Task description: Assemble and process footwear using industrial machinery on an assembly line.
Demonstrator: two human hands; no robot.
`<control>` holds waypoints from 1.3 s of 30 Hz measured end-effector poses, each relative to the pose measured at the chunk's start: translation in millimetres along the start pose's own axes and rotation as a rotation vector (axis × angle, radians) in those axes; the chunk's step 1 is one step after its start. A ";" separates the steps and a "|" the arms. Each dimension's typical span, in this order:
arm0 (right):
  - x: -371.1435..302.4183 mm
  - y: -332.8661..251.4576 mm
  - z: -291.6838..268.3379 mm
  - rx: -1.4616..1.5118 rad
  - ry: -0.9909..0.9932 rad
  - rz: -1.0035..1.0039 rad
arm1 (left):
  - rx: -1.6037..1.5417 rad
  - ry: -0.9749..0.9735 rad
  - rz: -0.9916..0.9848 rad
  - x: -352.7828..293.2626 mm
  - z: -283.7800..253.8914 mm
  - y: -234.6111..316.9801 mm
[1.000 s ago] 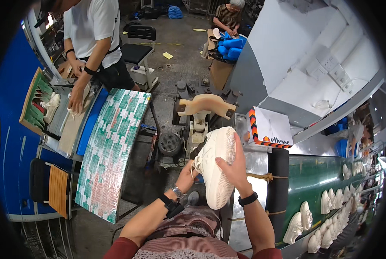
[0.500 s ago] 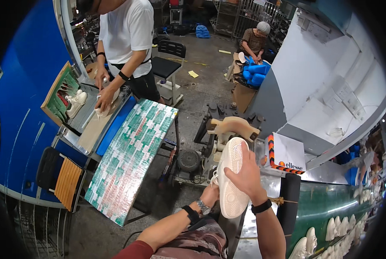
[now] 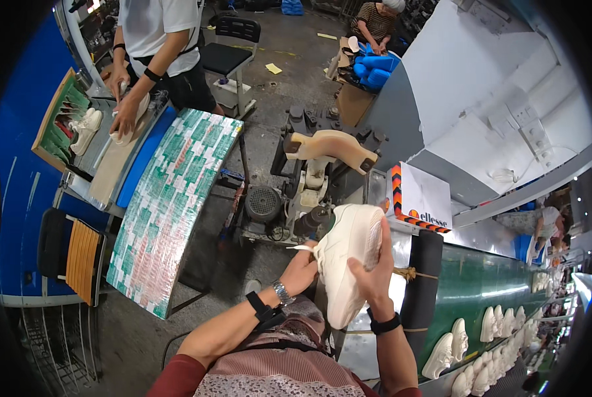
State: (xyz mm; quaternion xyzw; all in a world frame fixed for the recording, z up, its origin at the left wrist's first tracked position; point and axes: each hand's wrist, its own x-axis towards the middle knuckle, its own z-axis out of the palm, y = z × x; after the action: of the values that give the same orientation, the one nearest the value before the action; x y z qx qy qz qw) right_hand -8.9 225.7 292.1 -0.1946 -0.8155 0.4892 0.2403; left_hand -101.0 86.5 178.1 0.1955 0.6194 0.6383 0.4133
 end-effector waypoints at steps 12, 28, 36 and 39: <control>44.8 6.3 21.9 -0.138 -0.026 -0.008 | -0.078 0.143 0.035 44.5 -15.2 -25.0; 29.6 -42.9 70.3 -0.723 0.004 -0.130 | -0.664 0.086 -0.256 20.1 -16.8 -26.8; 16.5 -33.3 70.9 -0.657 0.070 -0.070 | -1.345 -0.569 -0.135 -18.9 8.2 -10.0; 7.8 -31.4 73.8 -0.680 0.096 -0.066 | -1.404 -0.589 -0.154 -16.2 11.7 -19.1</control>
State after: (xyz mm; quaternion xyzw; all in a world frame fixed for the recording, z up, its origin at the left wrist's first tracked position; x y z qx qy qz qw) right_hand -60.8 164.0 291.7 -0.2598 -0.9256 0.1715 0.2153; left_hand -77.2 79.4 165.9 0.0053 -0.0554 0.7731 0.6319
